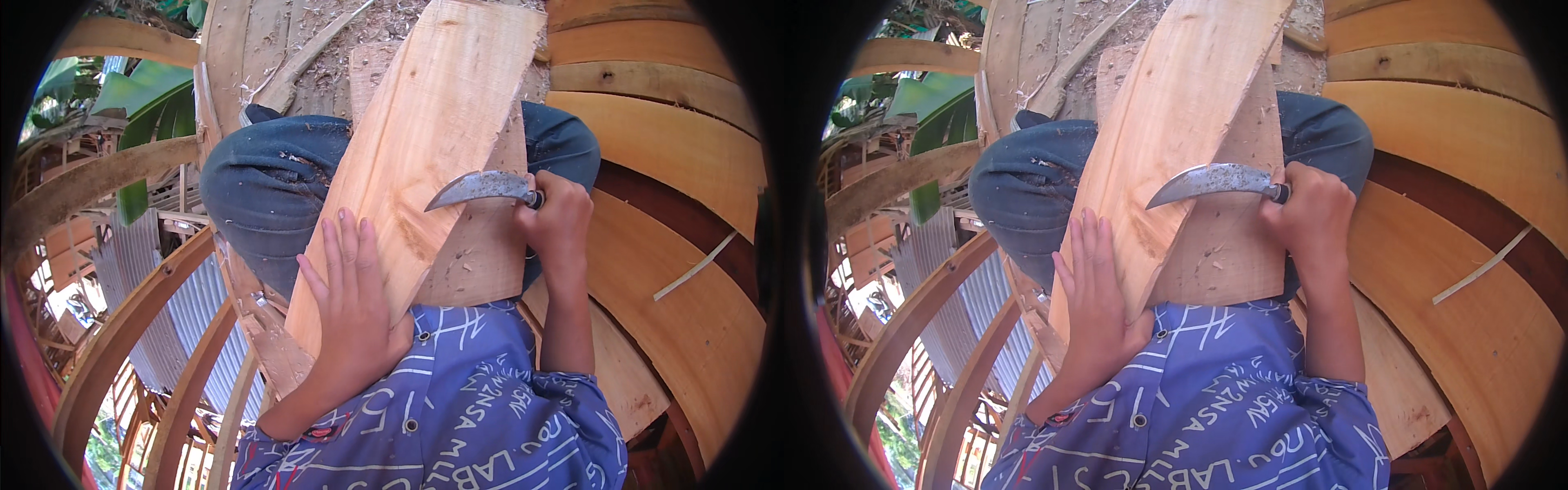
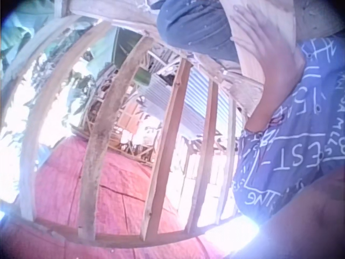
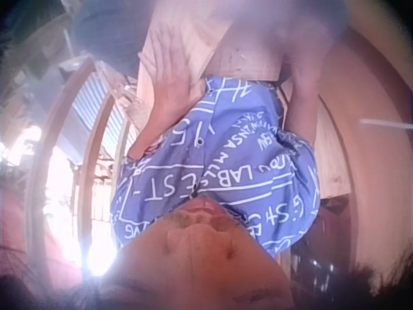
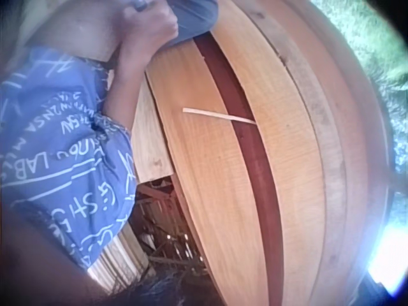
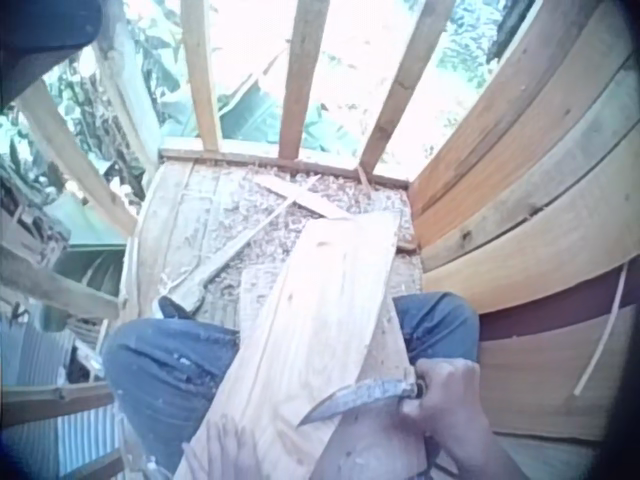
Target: The person sits cross-legged on a wooden floor and uses a curved knife to shave and shape a rectangular piece of wood. They hold the wood with their left hand and repeatedly scrape the surface with the knife in their right hand, removing thin layers of wood.
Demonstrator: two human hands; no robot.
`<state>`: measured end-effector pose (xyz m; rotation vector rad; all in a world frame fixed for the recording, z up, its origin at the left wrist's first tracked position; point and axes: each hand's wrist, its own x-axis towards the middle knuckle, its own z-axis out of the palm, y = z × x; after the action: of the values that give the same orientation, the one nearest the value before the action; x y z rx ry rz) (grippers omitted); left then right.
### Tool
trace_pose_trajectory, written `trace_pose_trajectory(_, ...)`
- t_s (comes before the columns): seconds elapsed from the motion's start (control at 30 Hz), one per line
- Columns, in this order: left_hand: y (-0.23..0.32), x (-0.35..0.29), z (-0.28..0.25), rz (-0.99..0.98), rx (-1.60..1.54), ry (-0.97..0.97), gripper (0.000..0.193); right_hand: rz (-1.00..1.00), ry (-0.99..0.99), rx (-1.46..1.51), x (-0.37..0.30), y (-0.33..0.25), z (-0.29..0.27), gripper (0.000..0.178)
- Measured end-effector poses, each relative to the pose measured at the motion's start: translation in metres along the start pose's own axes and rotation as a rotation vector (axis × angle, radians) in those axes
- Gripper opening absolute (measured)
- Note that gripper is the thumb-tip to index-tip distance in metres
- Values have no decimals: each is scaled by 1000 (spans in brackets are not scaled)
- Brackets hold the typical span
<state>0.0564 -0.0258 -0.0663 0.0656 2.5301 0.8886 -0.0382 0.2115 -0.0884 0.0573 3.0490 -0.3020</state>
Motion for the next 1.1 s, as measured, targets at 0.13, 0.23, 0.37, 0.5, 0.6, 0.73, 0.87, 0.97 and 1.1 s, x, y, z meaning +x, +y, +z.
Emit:
trace_pose_trajectory(0.13,0,0,1,2,0,6,105,-6,18,-27,1,0,-1,13)
trace_pose_trajectory(0.23,0,0,1,3,-13,15,105,21,-19,-82,2,-4,-7,14)
trace_pose_trajectory(0.37,0,2,-2,-13,-32,3,104,150,-329,-33,5,-14,-35,21)
trace_pose_trajectory(0.5,-1,0,-5,-34,-79,-22,102,67,-732,506,-8,4,-65,29)
trace_pose_trajectory(0.6,0,1,-9,-34,-123,-31,100,209,-820,985,-27,16,-67,22)
trace_pose_trajectory(0.73,0,1,-9,-35,-126,-21,101,338,-944,1148,-37,19,-65,20)
trace_pose_trajectory(0.87,0,1,-9,-37,-128,-16,102,265,-843,1110,-40,27,-59,23)
trace_pose_trajectory(0.97,3,2,-9,-49,-117,-11,102,278,-825,1097,-38,29,-59,23)
trace_pose_trajectory(1.1,3,1,-8,-45,-134,12,103,308,-784,1119,-38,27,-59,23)
